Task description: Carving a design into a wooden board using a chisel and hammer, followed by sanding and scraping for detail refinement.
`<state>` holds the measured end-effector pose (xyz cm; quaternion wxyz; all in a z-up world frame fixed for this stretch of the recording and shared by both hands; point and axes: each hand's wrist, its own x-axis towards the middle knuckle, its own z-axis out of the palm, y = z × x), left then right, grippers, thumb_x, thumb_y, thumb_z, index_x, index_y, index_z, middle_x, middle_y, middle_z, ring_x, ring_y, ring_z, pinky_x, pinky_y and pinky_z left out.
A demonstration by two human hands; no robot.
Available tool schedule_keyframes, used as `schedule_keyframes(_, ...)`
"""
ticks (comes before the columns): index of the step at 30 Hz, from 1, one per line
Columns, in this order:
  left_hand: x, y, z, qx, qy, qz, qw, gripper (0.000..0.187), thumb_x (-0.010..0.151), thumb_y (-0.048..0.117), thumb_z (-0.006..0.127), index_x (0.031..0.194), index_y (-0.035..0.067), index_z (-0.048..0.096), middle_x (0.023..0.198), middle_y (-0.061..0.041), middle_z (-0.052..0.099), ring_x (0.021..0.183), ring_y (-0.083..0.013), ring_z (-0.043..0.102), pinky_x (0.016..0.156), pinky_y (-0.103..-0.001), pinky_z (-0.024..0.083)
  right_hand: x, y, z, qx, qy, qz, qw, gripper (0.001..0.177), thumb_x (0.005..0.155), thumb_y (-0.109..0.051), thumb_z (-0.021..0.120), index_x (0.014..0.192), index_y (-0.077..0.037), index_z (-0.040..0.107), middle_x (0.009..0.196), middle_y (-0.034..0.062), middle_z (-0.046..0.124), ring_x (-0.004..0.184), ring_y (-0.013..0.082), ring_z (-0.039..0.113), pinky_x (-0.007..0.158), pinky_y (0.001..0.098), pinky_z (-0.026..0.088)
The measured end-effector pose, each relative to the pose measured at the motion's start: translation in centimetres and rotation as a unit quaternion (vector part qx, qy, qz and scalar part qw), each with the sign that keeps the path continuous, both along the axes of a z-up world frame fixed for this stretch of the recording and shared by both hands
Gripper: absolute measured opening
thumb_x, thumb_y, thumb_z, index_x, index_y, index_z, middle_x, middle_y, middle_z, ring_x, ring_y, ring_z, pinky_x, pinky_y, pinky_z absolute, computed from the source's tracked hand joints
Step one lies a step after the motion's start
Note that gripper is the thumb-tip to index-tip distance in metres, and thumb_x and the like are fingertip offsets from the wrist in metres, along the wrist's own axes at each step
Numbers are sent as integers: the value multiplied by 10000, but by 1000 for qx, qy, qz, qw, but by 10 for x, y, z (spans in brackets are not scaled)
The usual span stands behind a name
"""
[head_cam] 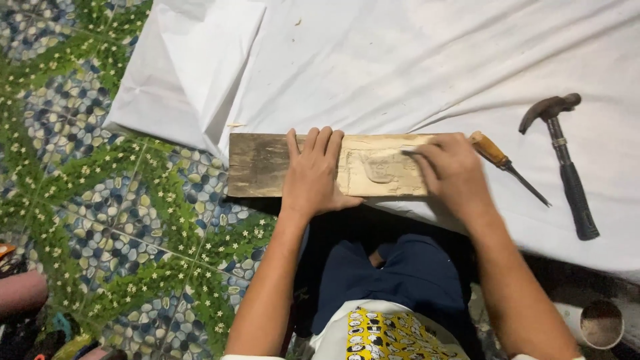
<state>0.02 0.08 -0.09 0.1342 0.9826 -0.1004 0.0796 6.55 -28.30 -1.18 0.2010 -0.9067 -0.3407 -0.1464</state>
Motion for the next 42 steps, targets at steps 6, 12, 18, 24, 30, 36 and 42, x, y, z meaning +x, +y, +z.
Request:
schedule_keyframes(6, 0, 0, -2, -9, -6, 1, 1000, 1267, 423, 734, 880, 1408, 32, 505, 1311, -179, 578, 1295, -339, 485, 1156, -723, 185, 10, 8, 30, 8, 29, 34, 999, 111, 1009, -202, 713, 1023, -105, 765, 900, 120, 651, 910, 341, 653, 836, 445, 538)
schedule_keyframes(12, 0, 2, -3, 2, -17, 3, 1000, 1263, 425, 770, 853, 1387, 38, 485, 1290, -158, 550, 1288, -324, 470, 1157, -712, 194, 17, 40, 20, 50, 116, 100, 987, 84, 961, -127, 716, 1009, -74, 761, 979, 144, 700, 973, 365, 678, 881, 452, 541)
schedule_keyframes(18, 1, 1, -2, 0, 6, 4, 1000, 1288, 421, 766, 853, 1413, 27, 495, 1306, -170, 559, 1303, -338, 471, 1157, -733, 186, 21, 45, 46, 20, 167, 96, 981, 98, 936, -114, 732, 955, -30, 778, 958, 207, 735, 985, 436, 697, 891, 521, 542)
schedule_keyframes(24, -2, -1, -1, 4, -11, 9, 1000, 1291, 400, 755, 868, 1404, 37, 488, 1307, -170, 564, 1300, -335, 482, 1157, -723, 199, 30, 37, 64, -76, 139, 111, 981, 125, 923, -180, 737, 983, -88, 798, 980, 129, 767, 1013, 352, 722, 895, 448, 560)
schedule_keyframes(30, 0, 1, -3, 7, -34, 8, 999, 1291, 399, 786, 843, 1381, 23, 493, 1282, -172, 555, 1277, -341, 484, 1143, -720, 217, 34, 42, 48, -66, 187, 114, 973, 152, 903, -174, 746, 1023, -107, 811, 1047, 124, 773, 1059, 350, 720, 930, 452, 566)
schedule_keyframes(36, -2, 1, -5, -1, -42, 7, 999, 1291, 390, 768, 859, 1378, 19, 502, 1264, -175, 560, 1261, -345, 491, 1130, -728, 222, 29, 49, 47, -72, 188, 114, 973, 157, 950, -241, 706, 1057, -180, 803, 1069, 43, 762, 1102, 290, 699, 939, 409, 565)
schedule_keyframes(42, 1, 0, -6, 0, -55, 6, 998, 1305, 341, 764, 864, 1364, 36, 509, 1246, -154, 571, 1243, -329, 509, 1127, -728, 243, 45, 27, 52, -129, 164, 136, 968, 187, 948, -239, 703, 1022, -93, 793, 1052, 143, 761, 1102, 367, 688, 963, 455, 562)
